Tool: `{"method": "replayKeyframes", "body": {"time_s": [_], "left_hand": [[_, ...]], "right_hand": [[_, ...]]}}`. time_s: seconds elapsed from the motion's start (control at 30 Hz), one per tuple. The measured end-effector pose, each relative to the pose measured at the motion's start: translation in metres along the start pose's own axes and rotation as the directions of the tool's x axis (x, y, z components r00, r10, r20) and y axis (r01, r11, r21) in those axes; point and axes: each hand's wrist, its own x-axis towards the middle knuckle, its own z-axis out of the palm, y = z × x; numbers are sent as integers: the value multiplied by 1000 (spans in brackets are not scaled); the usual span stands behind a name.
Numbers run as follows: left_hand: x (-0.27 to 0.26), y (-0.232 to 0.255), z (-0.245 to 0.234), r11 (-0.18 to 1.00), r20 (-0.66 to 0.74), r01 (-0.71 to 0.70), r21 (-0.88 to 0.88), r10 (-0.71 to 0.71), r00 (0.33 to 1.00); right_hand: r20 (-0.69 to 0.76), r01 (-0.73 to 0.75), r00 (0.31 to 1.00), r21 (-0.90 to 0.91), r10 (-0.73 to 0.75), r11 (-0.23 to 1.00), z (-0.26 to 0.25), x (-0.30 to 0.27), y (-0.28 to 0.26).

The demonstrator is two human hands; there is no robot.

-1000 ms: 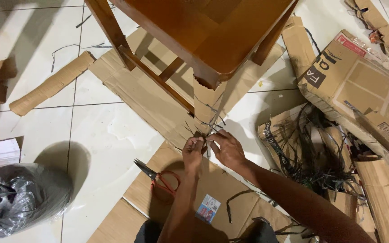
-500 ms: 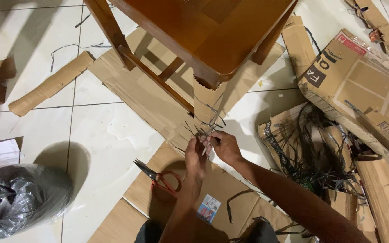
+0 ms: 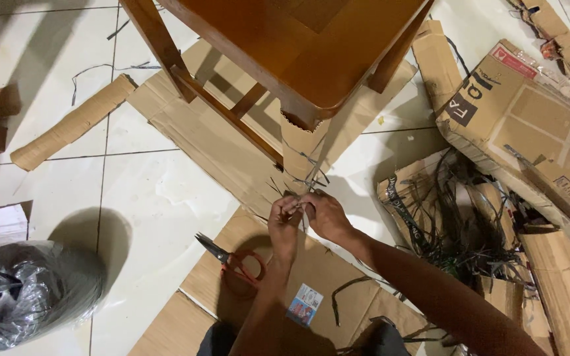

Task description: Wrapping a wooden chair leg with protective cardboard and securing it with wire ties

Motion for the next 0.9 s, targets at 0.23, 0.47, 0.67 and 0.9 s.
{"method": "replayKeyframes", "body": {"time_s": [0.23,0.47,0.67,0.9], "left_hand": [[-9,15,-13,966,-1,-8,258,9,1000],[14,-6,-34,857,34,23,515,-48,998],[34,-9,-37,826,26,-79,559,78,997],[38,-34,-27,987,-7,23,156,-22,1000]], "right_hand": [[-28,70,997,26,-70,997,-22,-9,-29],[-17,57,998,-1,-57,998,-40,-13,-20],[40,197,980,-326,-195,925,-13,22,59],[217,289,957,-660,-192,693,-24,37,70]]}}
